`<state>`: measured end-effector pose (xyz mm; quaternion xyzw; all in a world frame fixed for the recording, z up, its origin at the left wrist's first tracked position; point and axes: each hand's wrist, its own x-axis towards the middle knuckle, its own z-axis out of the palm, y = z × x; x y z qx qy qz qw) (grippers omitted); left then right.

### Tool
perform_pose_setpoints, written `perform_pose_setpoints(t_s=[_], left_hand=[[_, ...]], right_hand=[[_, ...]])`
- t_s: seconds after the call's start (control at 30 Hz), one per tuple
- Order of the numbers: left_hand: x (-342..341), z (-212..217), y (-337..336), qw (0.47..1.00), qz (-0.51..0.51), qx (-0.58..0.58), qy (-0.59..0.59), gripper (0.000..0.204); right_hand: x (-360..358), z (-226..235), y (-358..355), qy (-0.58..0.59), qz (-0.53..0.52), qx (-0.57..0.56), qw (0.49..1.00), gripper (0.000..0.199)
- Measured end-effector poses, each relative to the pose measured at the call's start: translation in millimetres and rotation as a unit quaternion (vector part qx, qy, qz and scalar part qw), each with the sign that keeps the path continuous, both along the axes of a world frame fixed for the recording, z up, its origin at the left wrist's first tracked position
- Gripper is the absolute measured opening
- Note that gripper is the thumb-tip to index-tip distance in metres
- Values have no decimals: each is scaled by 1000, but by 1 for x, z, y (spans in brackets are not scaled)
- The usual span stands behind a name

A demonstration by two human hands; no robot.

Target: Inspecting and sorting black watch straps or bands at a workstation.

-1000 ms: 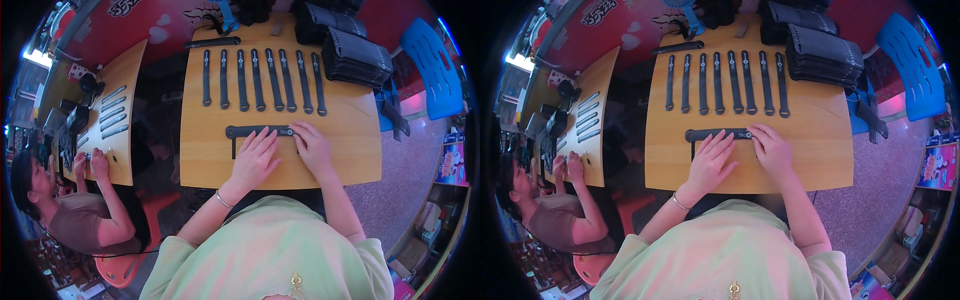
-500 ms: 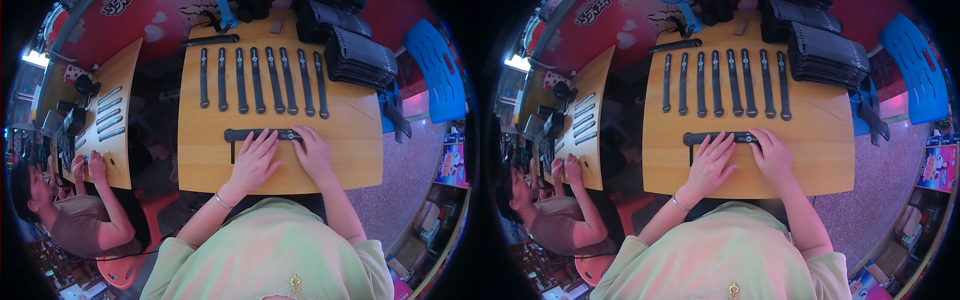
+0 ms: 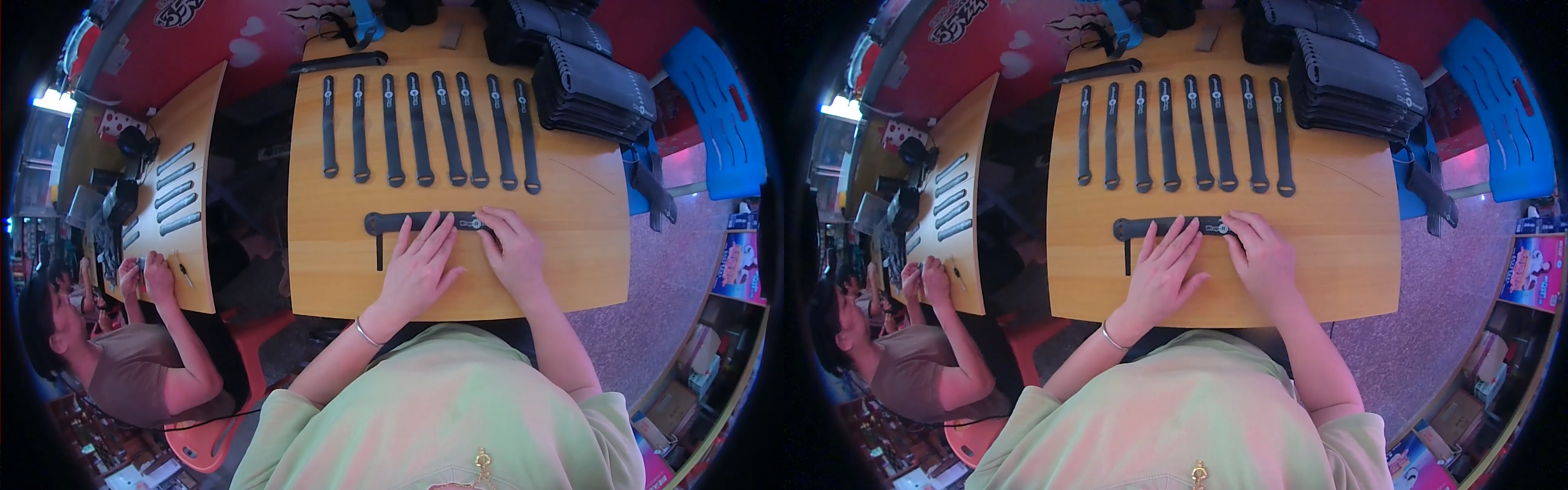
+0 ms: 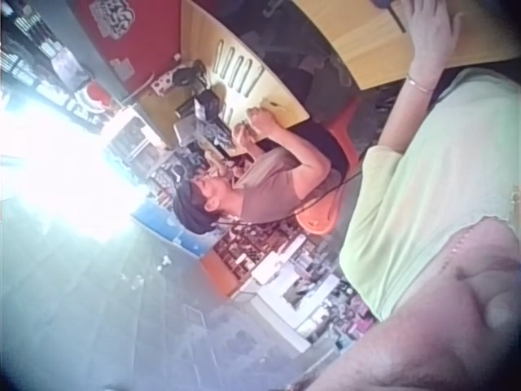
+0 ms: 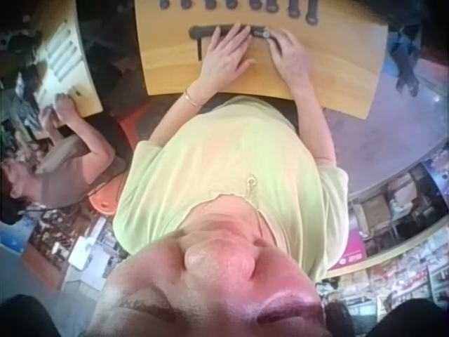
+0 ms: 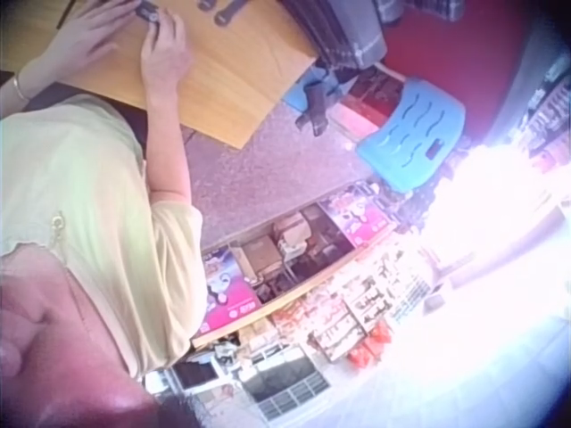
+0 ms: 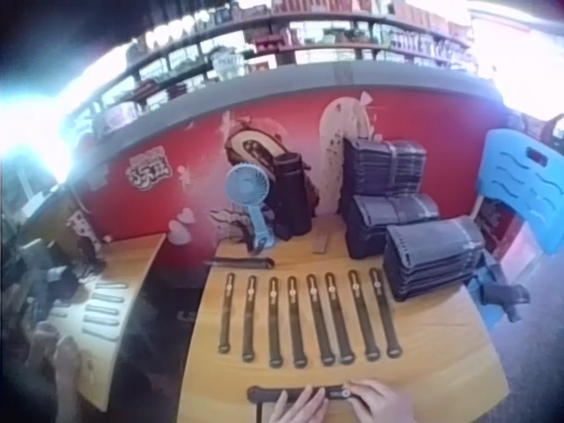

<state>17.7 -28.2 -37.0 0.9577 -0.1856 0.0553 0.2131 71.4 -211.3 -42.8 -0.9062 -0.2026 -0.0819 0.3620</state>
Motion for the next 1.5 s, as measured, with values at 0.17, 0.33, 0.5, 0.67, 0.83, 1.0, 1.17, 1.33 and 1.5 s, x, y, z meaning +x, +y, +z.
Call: perform_pose_setpoints(t_s=[0.17,0.33,0.5,0.67,0.83,1.0,1.17,1.33,1.5], left_hand=[[0,-1,0,998,11,-64,-22,53],[1,-2,0,999,10,-43,13,53],[1,-1,0,999,6,-38,15,55],[1,1,-2,999,21,-19,23,56],[3,2,-5,1000,24,-11,9,54],[4,4,-7,1000,28,0,-4,52],[10,22,-2,999,25,-11,34,40],[2,97,33,949,-44,-267,-163,39],[-18,166,31,864,-45,-386,-319,43]], right_hand=[[-1,0,-1,5,-5,2,1000,24],[0,0,-2,19,27,2,999,23],[0,-1,-2,-16,5,-16,1000,22],[-1,1,-1,-22,2,-17,1000,20],[-2,3,0,-29,39,-44,998,20],[-3,5,-1,0,9,-21,1000,19],[-3,6,-1,7,2,-26,1000,20],[-4,3,-9,149,6,110,983,21],[-2,-7,-6,85,-12,186,979,20]])
